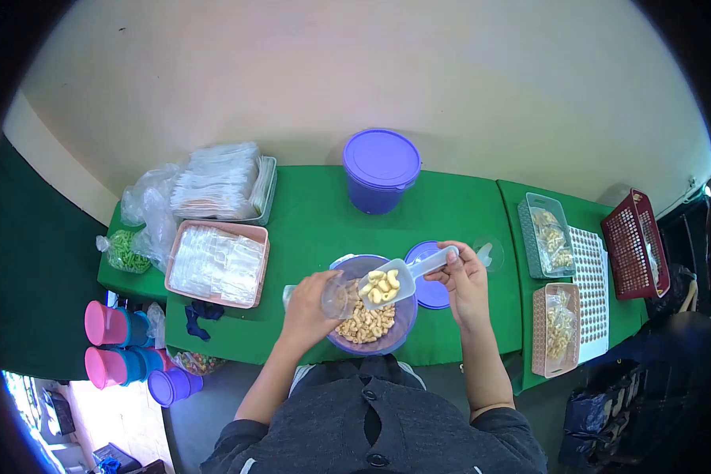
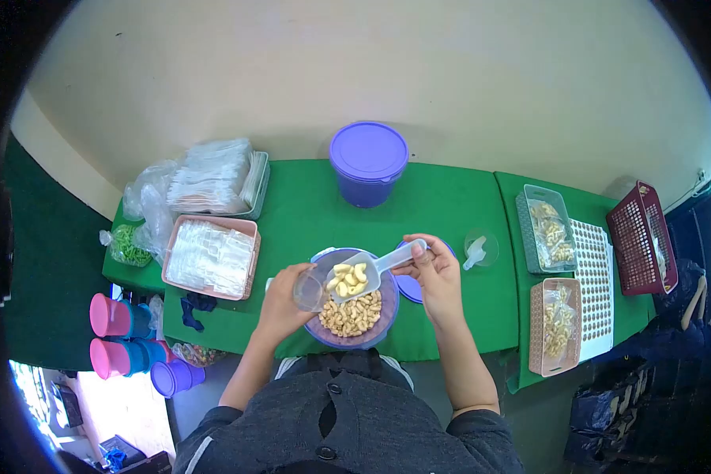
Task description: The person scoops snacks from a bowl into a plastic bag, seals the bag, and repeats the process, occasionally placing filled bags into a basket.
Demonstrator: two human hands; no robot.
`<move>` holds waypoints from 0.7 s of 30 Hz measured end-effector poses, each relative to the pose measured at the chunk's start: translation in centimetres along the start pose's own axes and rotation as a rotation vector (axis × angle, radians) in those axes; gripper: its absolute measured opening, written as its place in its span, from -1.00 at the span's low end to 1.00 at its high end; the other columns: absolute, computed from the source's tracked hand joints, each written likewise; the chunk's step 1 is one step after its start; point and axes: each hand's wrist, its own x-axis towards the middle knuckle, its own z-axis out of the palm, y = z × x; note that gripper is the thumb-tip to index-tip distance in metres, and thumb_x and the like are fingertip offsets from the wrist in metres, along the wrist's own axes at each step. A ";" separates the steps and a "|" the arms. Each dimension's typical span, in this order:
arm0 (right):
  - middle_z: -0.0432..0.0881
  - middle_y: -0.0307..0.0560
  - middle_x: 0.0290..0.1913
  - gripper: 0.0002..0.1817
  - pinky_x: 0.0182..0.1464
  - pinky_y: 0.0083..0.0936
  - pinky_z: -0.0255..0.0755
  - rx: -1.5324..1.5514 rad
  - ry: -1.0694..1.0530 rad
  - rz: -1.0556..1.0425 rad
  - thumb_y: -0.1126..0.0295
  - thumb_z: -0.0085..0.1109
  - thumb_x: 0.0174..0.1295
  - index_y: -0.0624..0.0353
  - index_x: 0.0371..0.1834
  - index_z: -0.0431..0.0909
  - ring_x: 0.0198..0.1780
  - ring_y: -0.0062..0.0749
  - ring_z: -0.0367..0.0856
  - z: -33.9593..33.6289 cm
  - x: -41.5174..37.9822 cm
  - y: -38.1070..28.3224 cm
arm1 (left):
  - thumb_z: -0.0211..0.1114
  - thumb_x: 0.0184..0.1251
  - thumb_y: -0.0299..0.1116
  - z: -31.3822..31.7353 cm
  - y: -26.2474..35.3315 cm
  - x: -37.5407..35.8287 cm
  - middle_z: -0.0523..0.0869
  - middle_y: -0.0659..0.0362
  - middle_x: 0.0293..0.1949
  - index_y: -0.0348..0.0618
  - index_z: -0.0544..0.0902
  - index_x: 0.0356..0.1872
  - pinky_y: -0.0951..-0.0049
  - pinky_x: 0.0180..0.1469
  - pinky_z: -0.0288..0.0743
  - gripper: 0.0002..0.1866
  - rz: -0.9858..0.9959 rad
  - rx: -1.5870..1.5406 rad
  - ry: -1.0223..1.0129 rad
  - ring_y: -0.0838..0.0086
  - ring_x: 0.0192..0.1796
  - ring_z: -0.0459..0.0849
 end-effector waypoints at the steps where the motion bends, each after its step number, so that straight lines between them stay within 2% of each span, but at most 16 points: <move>1: 0.64 -0.03 -0.28 -0.68 -0.18 -0.51 0.62 -0.020 -0.023 -0.047 0.30 0.07 0.40 0.38 0.00 0.47 -0.26 -0.39 0.69 0.1 -0.3 -0.2 | 0.56 -0.21 -0.28 0.2 0.6 0.2 0.61 0.06 -0.01 -0.13 0.49 0.06 0.21 0.11 0.42 -0.31 0.014 -0.028 -0.026 0.12 0.06 0.57; 4: 0.64 -0.01 -0.26 -0.69 -0.19 -0.49 0.62 -0.152 -0.031 -0.021 0.32 0.09 0.39 0.39 -0.01 0.47 -0.26 -0.38 0.69 0.2 -0.8 0.4 | 0.56 -0.25 -0.27 0.9 1.8 0.5 0.59 0.06 0.02 -0.13 0.46 0.07 0.18 0.13 0.39 -0.27 0.061 -0.070 -0.072 0.10 0.09 0.54; 11: 0.65 0.00 -0.29 -0.70 -0.19 -0.50 0.63 -0.153 -0.021 -0.099 0.33 0.11 0.38 0.39 -0.01 0.48 -0.28 -0.39 0.70 0.8 -1.6 0.5 | 0.55 -0.29 -0.29 1.7 1.8 0.4 0.60 0.06 -0.01 -0.13 0.45 0.07 0.18 0.11 0.40 -0.26 0.123 -0.099 -0.063 0.10 0.06 0.55; 14: 0.65 -0.01 -0.27 -0.70 -0.18 -0.52 0.63 -0.125 0.010 -0.080 0.33 0.09 0.38 0.40 -0.01 0.48 -0.26 -0.40 0.69 0.1 -1.1 0.9 | 0.55 -0.29 -0.30 1.2 2.0 0.3 0.60 0.07 -0.04 -0.14 0.46 0.05 0.18 0.10 0.42 -0.28 0.068 -0.126 -0.049 0.10 0.06 0.56; 17: 0.64 -0.02 -0.24 -0.68 -0.17 -0.54 0.63 -0.014 -0.008 -0.028 0.30 0.06 0.40 0.37 0.01 0.48 -0.24 -0.41 0.68 -0.4 -1.0 1.7 | 0.55 -0.22 -0.30 0.9 1.6 0.1 0.56 0.06 0.02 -0.13 0.41 0.11 0.22 0.10 0.45 -0.25 0.060 -0.119 -0.036 0.17 0.06 0.58; 18: 0.63 -0.04 -0.24 -0.67 -0.17 -0.55 0.63 0.140 0.027 0.044 0.27 0.05 0.41 0.35 0.03 0.47 -0.23 -0.42 0.68 -0.8 -0.7 2.3 | 0.55 -0.22 -0.30 1.0 1.6 -0.1 0.56 0.06 0.02 -0.13 0.41 0.11 0.22 0.10 0.45 -0.25 0.056 -0.119 -0.031 0.17 0.06 0.58; 19: 0.63 -0.05 -0.24 -0.66 -0.17 -0.56 0.63 0.294 0.063 0.118 0.25 0.03 0.42 0.33 0.04 0.46 -0.23 -0.42 0.68 -1.2 -0.5 2.9 | 0.53 -0.16 -0.30 1.2 1.5 -0.4 0.52 0.05 0.05 -0.13 0.37 0.14 0.24 0.10 0.46 -0.25 0.024 -0.269 0.053 0.21 0.06 0.58; 20: 0.63 -0.05 -0.24 -0.66 -0.17 -0.56 0.63 0.294 0.058 0.121 0.25 0.03 0.42 0.33 0.04 0.46 -0.23 -0.42 0.68 -1.5 -0.4 3.4 | 0.52 -0.10 -0.30 1.4 1.4 -0.6 0.49 0.04 0.08 -0.13 0.33 0.17 0.26 0.11 0.47 -0.24 -0.006 -0.419 0.138 0.25 0.06 0.58; 21: 0.62 -0.06 -0.24 -0.66 -0.18 -0.56 0.63 0.381 0.110 0.172 0.25 0.02 0.43 0.32 0.06 0.46 -0.23 -0.42 0.68 -1.8 -0.3 3.9 | 0.52 -0.10 -0.30 1.6 1.0 -0.7 0.49 0.04 0.08 -0.13 0.33 0.17 0.26 0.11 0.47 -0.24 -0.009 -0.417 0.142 0.25 0.06 0.58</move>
